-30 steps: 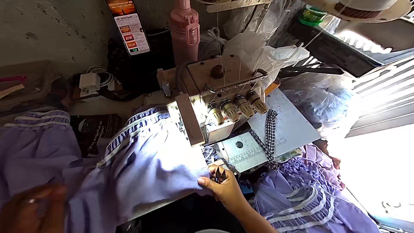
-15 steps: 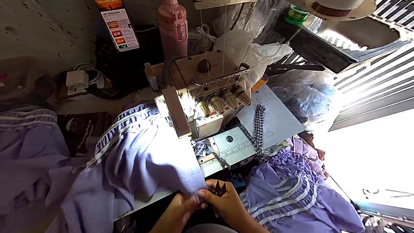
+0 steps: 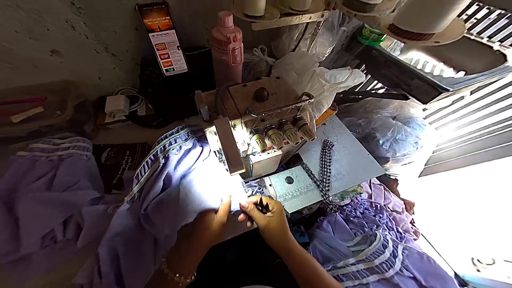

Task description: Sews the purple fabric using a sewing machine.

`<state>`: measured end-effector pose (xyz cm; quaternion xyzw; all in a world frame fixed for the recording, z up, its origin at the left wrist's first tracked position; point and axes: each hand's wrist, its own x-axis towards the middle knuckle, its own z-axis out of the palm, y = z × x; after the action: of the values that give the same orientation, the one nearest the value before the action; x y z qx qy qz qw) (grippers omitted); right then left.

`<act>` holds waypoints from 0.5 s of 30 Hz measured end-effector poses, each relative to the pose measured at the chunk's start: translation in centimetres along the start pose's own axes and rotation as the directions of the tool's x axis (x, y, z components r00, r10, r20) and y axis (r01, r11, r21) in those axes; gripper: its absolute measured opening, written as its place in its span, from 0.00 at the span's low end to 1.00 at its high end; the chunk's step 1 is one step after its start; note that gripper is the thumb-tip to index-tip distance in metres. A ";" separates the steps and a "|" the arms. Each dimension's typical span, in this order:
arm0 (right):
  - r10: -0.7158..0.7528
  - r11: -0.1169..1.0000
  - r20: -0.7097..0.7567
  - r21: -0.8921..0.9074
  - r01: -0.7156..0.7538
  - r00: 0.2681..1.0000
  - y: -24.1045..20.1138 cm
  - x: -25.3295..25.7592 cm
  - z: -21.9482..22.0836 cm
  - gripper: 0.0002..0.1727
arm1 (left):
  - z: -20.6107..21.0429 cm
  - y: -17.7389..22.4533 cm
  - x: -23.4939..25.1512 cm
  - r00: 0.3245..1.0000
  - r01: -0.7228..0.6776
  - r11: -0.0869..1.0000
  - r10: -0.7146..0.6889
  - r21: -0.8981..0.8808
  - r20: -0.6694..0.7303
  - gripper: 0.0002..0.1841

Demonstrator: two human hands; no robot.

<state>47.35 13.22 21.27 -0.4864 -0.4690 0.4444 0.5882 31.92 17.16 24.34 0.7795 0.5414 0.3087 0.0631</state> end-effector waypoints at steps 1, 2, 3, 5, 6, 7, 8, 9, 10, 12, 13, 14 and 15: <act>-0.004 1.000 -0.014 -0.015 0.004 1.000 -0.1 0.8 0.3 0.07 | -0.6 0.2 0.6 0.996 0.046 0.998 -0.049 0.037 0.070 0.25; -0.013 0.999 -0.039 -0.033 0.012 0.999 -0.1 1.6 0.5 0.06 | -1.2 0.4 1.2 0.983 0.086 0.994 -0.095 0.063 0.156 0.27; -0.032 0.998 -0.070 -0.057 0.028 0.997 -0.1 2.4 0.8 0.07 | -1.8 0.6 2.0 0.956 0.128 0.988 -0.146 0.085 0.254 0.28; -0.112 0.989 -0.118 -0.114 0.099 0.987 0.4 3.1 1.1 0.09 | -2.7 0.7 3.6 0.874 0.165 0.977 -0.207 0.133 0.439 0.27; -0.164 0.980 -0.127 -0.130 0.148 0.978 0.9 3.2 1.1 0.09 | -3.0 0.6 4.6 0.827 0.166 0.974 -0.223 0.156 0.516 0.26; -0.220 0.969 -0.123 -0.141 0.202 0.968 1.6 3.1 1.1 0.09 | -3.0 0.2 5.4 0.809 0.138 0.976 -0.211 0.171 0.549 0.24; -0.270 0.955 -0.108 -0.159 0.251 0.957 2.6 2.8 0.9 0.10 | -2.8 -0.4 6.1 0.813 0.122 0.978 -0.198 0.172 0.548 0.23; -0.309 0.937 -0.092 -0.198 0.287 0.946 3.8 2.3 0.6 0.11 | -2.4 -1.3 6.8 0.837 0.111 0.980 -0.180 0.163 0.516 0.22; -0.337 0.914 -0.078 -0.264 0.307 0.938 5.0 1.7 0.3 0.12 | -1.7 -2.3 7.3 0.894 0.066 0.987 -0.124 0.147 0.431 0.21; -0.387 0.843 -0.061 -0.429 0.326 0.920 7.0 0.4 -0.5 0.14 | -0.2 -4.5 8.5 0.977 -0.059 0.993 0.035 0.106 0.210 0.16; -0.400 0.813 -0.052 -0.481 0.328 0.915 7.4 -0.1 -0.8 0.13 | -0.1 -4.8 8.9 0.987 -0.050 0.994 0.034 0.095 0.160 0.17; -0.377 0.805 -0.045 -0.509 0.304 0.925 7.3 -0.7 -1.1 0.14 | -0.1 -4.6 9.1 0.993 -0.007 0.998 -0.001 0.064 0.116 0.16; -0.327 0.809 -0.042 -0.528 0.257 0.944 6.8 -1.3 -1.3 0.17 | -0.4 -4.0 9.1 0.996 0.053 0.999 -0.053 0.002 0.076 0.16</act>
<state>47.99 12.68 14.23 -0.5761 -0.6003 0.1738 0.5268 30.51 26.69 26.71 0.7761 0.5589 0.2772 0.0919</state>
